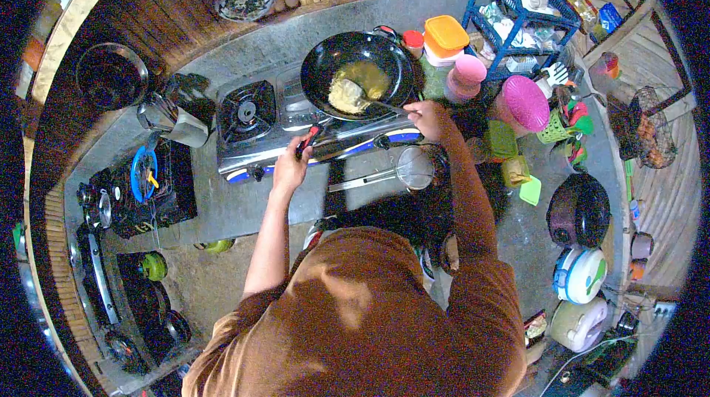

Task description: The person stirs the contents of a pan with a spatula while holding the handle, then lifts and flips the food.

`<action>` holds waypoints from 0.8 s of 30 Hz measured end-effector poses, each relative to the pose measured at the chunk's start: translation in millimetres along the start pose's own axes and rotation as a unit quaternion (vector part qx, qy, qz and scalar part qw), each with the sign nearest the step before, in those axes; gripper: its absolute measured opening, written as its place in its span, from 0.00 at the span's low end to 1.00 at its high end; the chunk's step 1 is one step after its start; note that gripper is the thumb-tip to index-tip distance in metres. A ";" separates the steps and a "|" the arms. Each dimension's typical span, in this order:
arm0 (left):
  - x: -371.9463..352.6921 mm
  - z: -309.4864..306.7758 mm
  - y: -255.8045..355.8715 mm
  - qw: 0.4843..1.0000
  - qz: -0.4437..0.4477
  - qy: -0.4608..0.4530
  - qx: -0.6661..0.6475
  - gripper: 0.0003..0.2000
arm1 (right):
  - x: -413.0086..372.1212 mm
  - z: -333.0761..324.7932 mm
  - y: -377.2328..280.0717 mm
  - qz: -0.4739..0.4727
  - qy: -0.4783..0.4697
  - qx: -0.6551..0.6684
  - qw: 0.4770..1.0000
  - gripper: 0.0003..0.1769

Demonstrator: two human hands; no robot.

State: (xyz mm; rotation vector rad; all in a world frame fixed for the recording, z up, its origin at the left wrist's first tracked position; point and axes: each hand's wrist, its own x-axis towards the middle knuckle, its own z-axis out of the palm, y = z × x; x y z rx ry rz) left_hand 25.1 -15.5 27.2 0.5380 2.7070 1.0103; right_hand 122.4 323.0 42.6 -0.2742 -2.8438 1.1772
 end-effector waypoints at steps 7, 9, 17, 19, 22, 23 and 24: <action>-0.3 -0.5 1.7 1.000 -0.003 -0.003 0.001 0.15 | 0.4 -5.4 -10.4 -0.048 0.148 -0.047 0.987 0.16; 0.6 0.7 -1.0 1.000 0.000 -0.007 0.001 0.16 | 1.2 -7.8 -10.2 -0.090 0.210 -0.141 0.963 0.14; -0.5 1.1 -1.4 1.000 0.004 0.004 0.002 0.14 | -0.6 -12.6 7.1 -0.010 0.157 -0.274 0.949 0.12; -0.9 0.0 0.3 1.000 0.003 0.005 -0.008 0.14 | -3.4 -9.1 17.1 -0.067 0.161 -0.280 0.944 0.12; 0.8 2.0 -3.2 1.000 0.013 0.008 -0.013 0.15 | -8.8 -5.8 1.7 -0.049 0.073 -0.165 0.982 0.13; 1.0 1.5 -2.8 1.000 0.013 0.008 -0.013 0.15 | -9.4 -3.7 -0.6 -0.060 0.055 -0.131 0.988 0.14; 1.0 1.1 -2.4 1.000 0.009 0.004 -0.011 0.15 | -9.2 -1.8 -2.6 -0.070 0.038 -0.096 0.992 0.16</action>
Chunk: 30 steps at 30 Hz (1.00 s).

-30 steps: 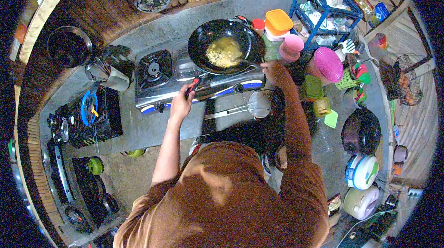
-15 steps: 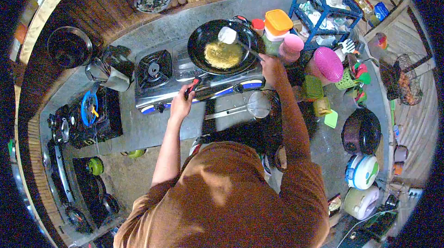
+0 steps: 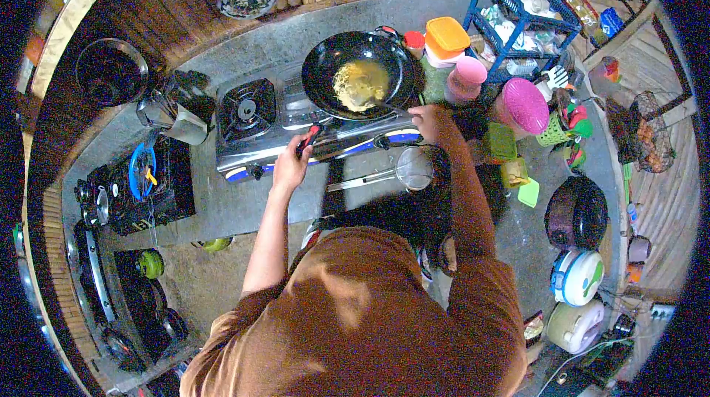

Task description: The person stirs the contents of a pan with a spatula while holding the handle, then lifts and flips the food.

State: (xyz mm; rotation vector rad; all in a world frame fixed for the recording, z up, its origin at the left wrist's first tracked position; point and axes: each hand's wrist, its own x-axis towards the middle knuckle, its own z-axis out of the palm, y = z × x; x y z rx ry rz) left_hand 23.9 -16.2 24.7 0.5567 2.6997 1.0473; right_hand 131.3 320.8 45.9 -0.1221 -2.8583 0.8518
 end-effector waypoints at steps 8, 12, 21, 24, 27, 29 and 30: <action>0.1 -3.3 3.2 0.999 -0.017 -0.023 0.016 0.16 | 9.4 6.0 -11.9 0.077 0.039 0.100 0.991 0.16; 0.9 -1.5 -0.2 1.000 -0.007 -0.021 0.010 0.16 | 22.4 4.7 -3.2 0.082 0.123 -0.074 0.986 0.15; 1.6 -0.2 -3.1 1.000 -0.003 -0.015 0.012 0.17 | 45.0 20.3 29.0 0.082 0.082 -0.137 0.984 0.15; 0.7 0.5 -2.8 1.000 0.006 -0.012 0.015 0.17 | 45.9 26.7 31.3 0.054 0.066 -0.035 0.996 0.15; 1.1 0.0 -2.3 1.000 0.008 -0.010 0.015 0.17 | 45.1 28.7 24.5 0.084 0.029 0.088 0.992 0.16; 0.5 -0.3 -1.5 1.000 0.007 -0.009 0.014 0.17 | 40.5 25.7 15.3 0.121 -0.005 0.161 0.979 0.17; 0.0 -0.3 -0.3 1.000 0.004 -0.003 0.011 0.16 | 37.8 22.3 9.9 0.101 0.009 0.128 0.987 0.16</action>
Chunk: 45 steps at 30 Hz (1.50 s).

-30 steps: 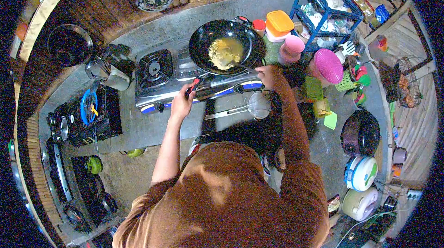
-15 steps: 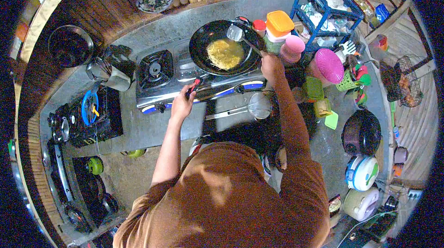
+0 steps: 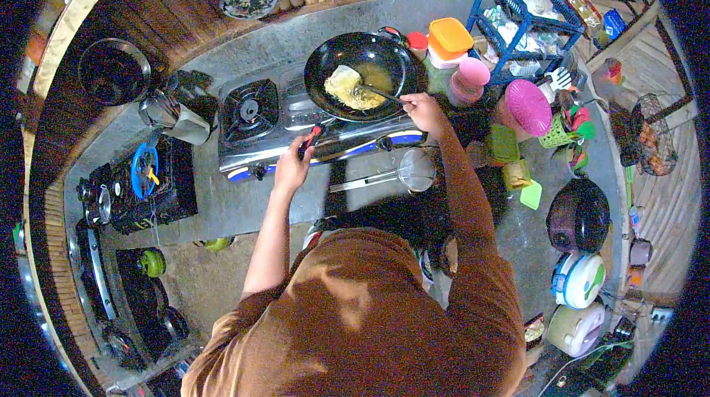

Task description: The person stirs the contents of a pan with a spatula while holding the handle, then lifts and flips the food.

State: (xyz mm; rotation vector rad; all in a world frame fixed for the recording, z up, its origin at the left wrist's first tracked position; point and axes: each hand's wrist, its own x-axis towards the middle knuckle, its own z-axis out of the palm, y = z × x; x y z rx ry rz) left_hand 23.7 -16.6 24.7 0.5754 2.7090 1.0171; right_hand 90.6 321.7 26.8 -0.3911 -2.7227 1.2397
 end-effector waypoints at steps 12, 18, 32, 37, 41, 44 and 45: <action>-0.9 -2.9 5.5 1.000 -0.010 -0.006 0.001 0.14 | -74.5 -72.1 -73.0 -0.081 0.108 -0.352 0.926 0.16; -1.2 -2.8 4.2 1.000 -0.012 -0.012 -0.005 0.15 | -87.1 -98.7 -86.5 -0.049 0.095 -0.294 0.950 0.13; -0.8 -0.9 1.9 1.000 -0.014 -0.007 -0.006 0.16 | -38.8 22.4 -84.7 -0.121 0.060 -0.422 0.897 0.17; 0.9 0.3 -1.9 1.000 -0.014 -0.010 -0.012 0.16 | -20.8 -4.6 -69.9 -0.030 0.100 -0.398 0.911 0.11; 0.2 -0.6 1.0 1.000 -0.018 -0.018 0.000 0.16 | -10.1 -31.2 -25.4 -0.077 0.163 -0.435 0.882 0.10; 2.0 1.8 -2.8 1.000 -0.003 0.006 -0.008 0.15 | -12.1 -44.1 -16.4 -0.180 0.242 -0.499 0.813 0.08; 2.3 1.4 -3.3 1.000 -0.007 -0.003 -0.009 0.15 | -13.8 -42.9 -8.6 -0.152 0.211 -0.498 0.827 0.09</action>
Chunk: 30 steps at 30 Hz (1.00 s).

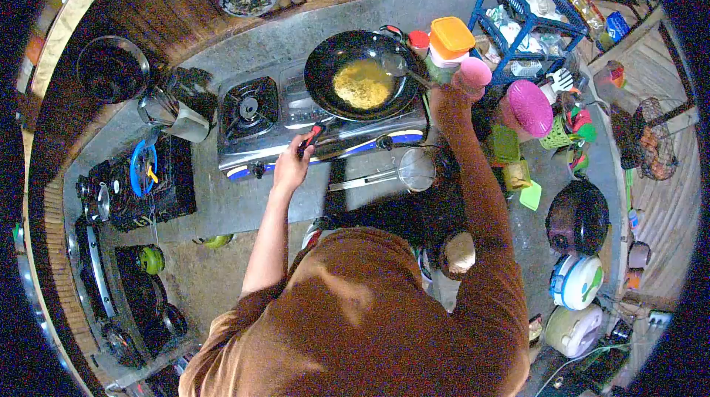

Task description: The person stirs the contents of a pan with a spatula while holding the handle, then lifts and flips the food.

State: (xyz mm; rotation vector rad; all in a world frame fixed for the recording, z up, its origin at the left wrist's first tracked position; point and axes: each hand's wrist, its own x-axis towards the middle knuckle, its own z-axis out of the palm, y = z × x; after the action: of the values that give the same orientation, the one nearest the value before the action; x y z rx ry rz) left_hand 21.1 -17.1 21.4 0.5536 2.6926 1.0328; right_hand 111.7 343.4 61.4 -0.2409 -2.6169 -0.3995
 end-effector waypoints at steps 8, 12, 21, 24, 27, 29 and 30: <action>0.4 1.9 -1.2 1.000 0.003 0.013 0.012 0.15 | -4.9 -7.5 -4.5 0.025 -0.227 0.222 0.948 0.11; -1.2 0.8 2.2 1.000 -0.001 0.009 0.012 0.15 | -8.6 -37.8 -11.1 0.049 -0.154 0.186 0.969 0.12; -1.3 -1.5 3.9 1.000 -0.014 -0.012 0.014 0.16 | -14.1 -94.4 7.7 0.071 -0.144 0.092 0.983 0.20; -1.5 -0.8 3.6 1.000 -0.013 -0.005 0.011 0.15 | -17.0 -105.0 -0.1 0.050 -0.131 0.060 0.988 0.19; -2.4 -1.7 5.6 1.000 -0.014 -0.002 0.001 0.15 | -17.1 -98.8 -14.3 0.040 -0.138 0.048 0.988 0.10; -3.2 -2.2 6.5 1.000 -0.020 -0.004 -0.002 0.15 | -20.8 -79.1 -23.5 0.024 -0.127 0.060 0.990 0.09; -3.6 -1.5 6.6 1.000 -0.014 0.003 -0.001 0.14 | -21.7 -66.9 -28.1 0.019 -0.114 0.102 0.988 0.09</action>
State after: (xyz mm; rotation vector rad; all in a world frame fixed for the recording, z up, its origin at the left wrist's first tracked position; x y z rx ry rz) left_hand 25.7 -15.0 27.2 0.5120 2.6964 1.0315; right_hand 152.8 293.3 100.6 -0.2819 -2.8473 -0.0920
